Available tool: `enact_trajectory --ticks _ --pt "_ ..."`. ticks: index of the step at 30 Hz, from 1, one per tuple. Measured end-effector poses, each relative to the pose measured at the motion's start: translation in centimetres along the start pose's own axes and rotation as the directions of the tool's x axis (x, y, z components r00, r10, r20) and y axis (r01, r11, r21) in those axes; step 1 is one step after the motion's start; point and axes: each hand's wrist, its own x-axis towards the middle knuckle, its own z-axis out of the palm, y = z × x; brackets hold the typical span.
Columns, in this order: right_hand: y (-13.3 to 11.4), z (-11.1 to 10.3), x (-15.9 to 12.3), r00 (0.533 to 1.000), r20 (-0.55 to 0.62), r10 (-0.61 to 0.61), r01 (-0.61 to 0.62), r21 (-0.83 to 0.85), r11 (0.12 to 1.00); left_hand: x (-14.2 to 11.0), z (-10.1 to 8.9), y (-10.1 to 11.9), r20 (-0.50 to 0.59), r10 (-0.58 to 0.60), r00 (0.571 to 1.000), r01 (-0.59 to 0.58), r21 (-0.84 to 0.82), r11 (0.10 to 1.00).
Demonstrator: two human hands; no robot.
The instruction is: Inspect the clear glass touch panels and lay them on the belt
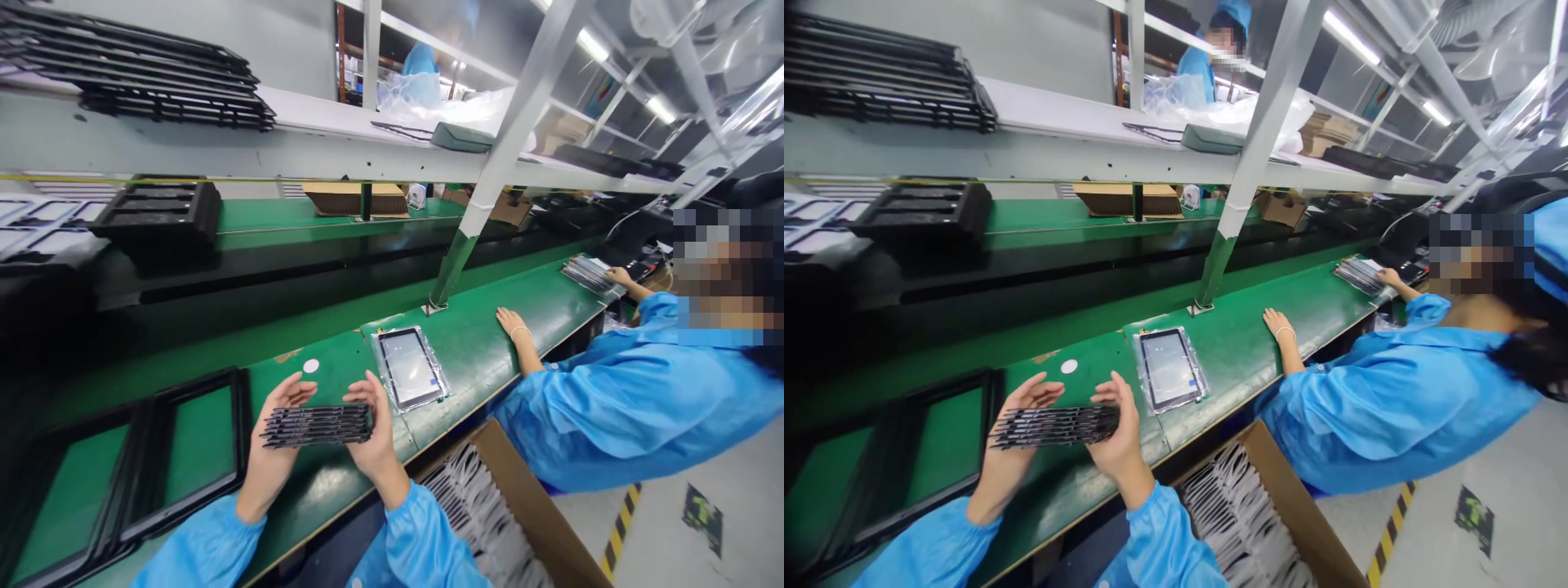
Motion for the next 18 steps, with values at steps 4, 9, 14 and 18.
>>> enact_trajectory --ticks 4,9,14,18 --pt "-0.7 0.2 1.0 0.996 0.044 0.08 -0.075 -0.092 0.993 0.5 0.5 0.4 0.022 -0.017 1.0 0.017 0.029 0.999" --pt "-1.2 -0.1 -0.1 0.994 0.062 0.091 -0.077 -0.195 0.978 -0.3 0.0 0.9 0.049 -0.109 0.993 0.099 0.178 0.979" --pt "-1.6 -1.2 -2.4 0.994 0.109 -0.006 0.039 -0.301 0.953 -2.6 -1.2 -1.1 0.068 -0.038 0.997 0.014 0.316 0.949" --pt "-1.9 -2.6 -3.7 0.972 0.194 -0.136 0.199 -0.356 0.913 -6.1 -2.8 -4.2 0.032 -0.15 0.988 0.135 0.286 0.949"
